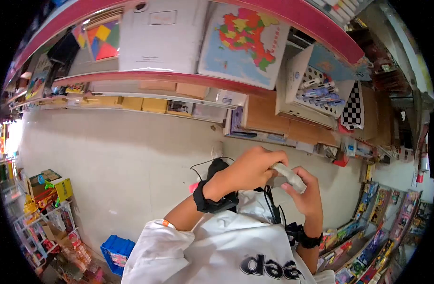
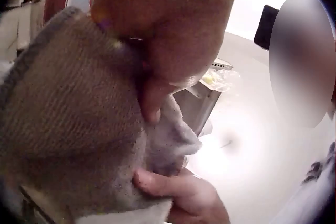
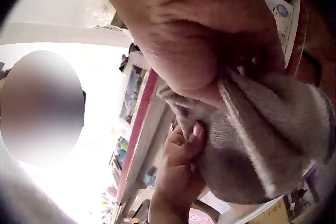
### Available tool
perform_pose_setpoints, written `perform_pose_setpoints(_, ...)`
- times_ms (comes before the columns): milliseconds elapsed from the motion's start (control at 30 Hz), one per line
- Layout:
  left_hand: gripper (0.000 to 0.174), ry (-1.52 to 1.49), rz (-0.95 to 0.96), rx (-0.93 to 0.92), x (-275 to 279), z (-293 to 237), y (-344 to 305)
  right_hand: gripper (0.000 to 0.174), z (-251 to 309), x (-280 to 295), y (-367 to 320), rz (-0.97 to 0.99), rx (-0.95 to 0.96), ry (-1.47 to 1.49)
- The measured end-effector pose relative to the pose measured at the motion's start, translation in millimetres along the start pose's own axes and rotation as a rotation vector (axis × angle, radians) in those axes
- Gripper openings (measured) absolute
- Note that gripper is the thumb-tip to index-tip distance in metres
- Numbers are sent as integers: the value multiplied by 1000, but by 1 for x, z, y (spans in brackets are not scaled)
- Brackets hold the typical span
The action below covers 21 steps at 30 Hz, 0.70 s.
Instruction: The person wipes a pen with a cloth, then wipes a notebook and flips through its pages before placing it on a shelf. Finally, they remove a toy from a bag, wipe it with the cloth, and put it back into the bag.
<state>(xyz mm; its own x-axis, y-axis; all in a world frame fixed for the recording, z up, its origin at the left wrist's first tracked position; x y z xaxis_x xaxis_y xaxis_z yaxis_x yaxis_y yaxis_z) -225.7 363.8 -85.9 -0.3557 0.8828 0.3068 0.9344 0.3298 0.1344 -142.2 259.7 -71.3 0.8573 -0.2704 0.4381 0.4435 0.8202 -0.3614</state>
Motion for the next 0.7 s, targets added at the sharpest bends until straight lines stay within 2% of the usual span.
perform_pose_setpoints(133,29,31,-45,-32,12,0,-32,21,13,-26,-26,11,-92,-40)
perform_pose_setpoints(200,29,-30,-22,11,10,3,-51,21,14,-42,-42,22,-115,-16)
perform_pose_setpoints(367,31,-74,117,-3,9,-6,-98,28,-9,-95,-85,-35,-55,363)
perform_pose_setpoints(467,33,58,140,-43,20,-9,-128,28,-19,-131,-101,-64,-116,301)
perform_pose_setpoints(500,29,70,195,113,22,3,-139,30,-26,-147,-108,-84,-138,393)
perform_pose_setpoints(600,30,238,183,181,36,19,-162,36,-41,-185,-115,-148,-171,637)
perform_pose_setpoints(633,32,332,124,136,51,16,-163,40,-44,-198,-114,-98,-200,635)
perform_pose_setpoints(700,37,513,24,43,81,12,-169,38,-46,-216,-111,-95,-186,717)
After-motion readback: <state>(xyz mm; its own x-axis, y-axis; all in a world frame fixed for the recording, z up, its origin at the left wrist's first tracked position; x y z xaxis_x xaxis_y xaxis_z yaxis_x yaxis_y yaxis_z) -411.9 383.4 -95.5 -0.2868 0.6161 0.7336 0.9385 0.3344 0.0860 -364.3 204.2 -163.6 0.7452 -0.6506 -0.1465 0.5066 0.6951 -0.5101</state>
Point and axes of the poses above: each hand's wrist, its own y-axis towards the middle knuckle, its own x-axis out of the back of the hand, z = x × y, the point moved 9 cm from there along y, towards the middle knuckle, and after that the axes turned 13 degrees about y, right-handed, at the moved point
